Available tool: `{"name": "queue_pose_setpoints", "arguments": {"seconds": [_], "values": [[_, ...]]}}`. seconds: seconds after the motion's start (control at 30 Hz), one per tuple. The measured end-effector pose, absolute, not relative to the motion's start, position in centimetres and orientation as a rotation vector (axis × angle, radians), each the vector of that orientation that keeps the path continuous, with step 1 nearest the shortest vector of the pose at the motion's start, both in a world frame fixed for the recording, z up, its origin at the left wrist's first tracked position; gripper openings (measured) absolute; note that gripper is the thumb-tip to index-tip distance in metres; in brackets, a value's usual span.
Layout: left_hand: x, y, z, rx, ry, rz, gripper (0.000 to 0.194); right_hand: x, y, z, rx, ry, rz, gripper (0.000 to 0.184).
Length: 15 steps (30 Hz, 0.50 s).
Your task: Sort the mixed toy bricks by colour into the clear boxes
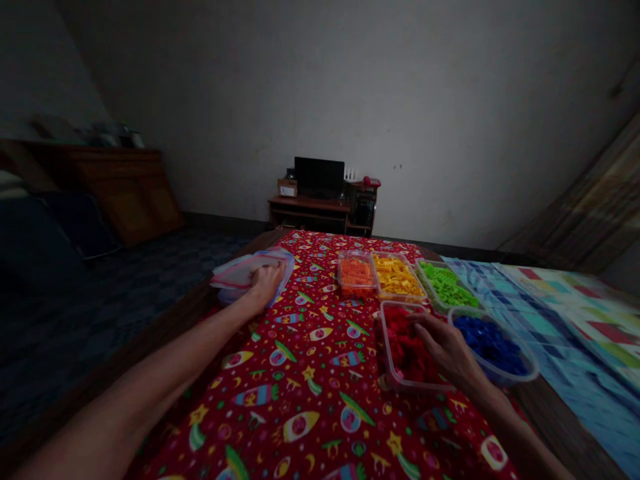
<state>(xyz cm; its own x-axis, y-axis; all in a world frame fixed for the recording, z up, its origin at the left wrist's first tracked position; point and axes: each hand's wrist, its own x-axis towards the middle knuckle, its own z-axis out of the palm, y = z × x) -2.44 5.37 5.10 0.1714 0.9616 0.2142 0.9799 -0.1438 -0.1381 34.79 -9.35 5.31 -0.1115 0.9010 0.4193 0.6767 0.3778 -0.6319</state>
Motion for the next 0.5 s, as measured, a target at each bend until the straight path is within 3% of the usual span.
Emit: {"name": "queue_pose_setpoints", "arguments": {"seconds": [0.17,0.33,0.5], "values": [[-1.0,5.7,4.9,-2.185,-1.883,-0.026,0.061,34.3,-9.4,5.7,-1.363,-1.886,0.363,0.029],[-1.2,5.3,3.6,-2.14,-1.953,-0.239,0.054,33.8,-9.3,6.0,-1.344,-1.95,0.409,0.029],[-3.1,4.2,0.8,-2.135,-1.814,-0.361,0.064,33.5,-7.1,6.4,-1.253,-2.14,0.343,0.026]]}}
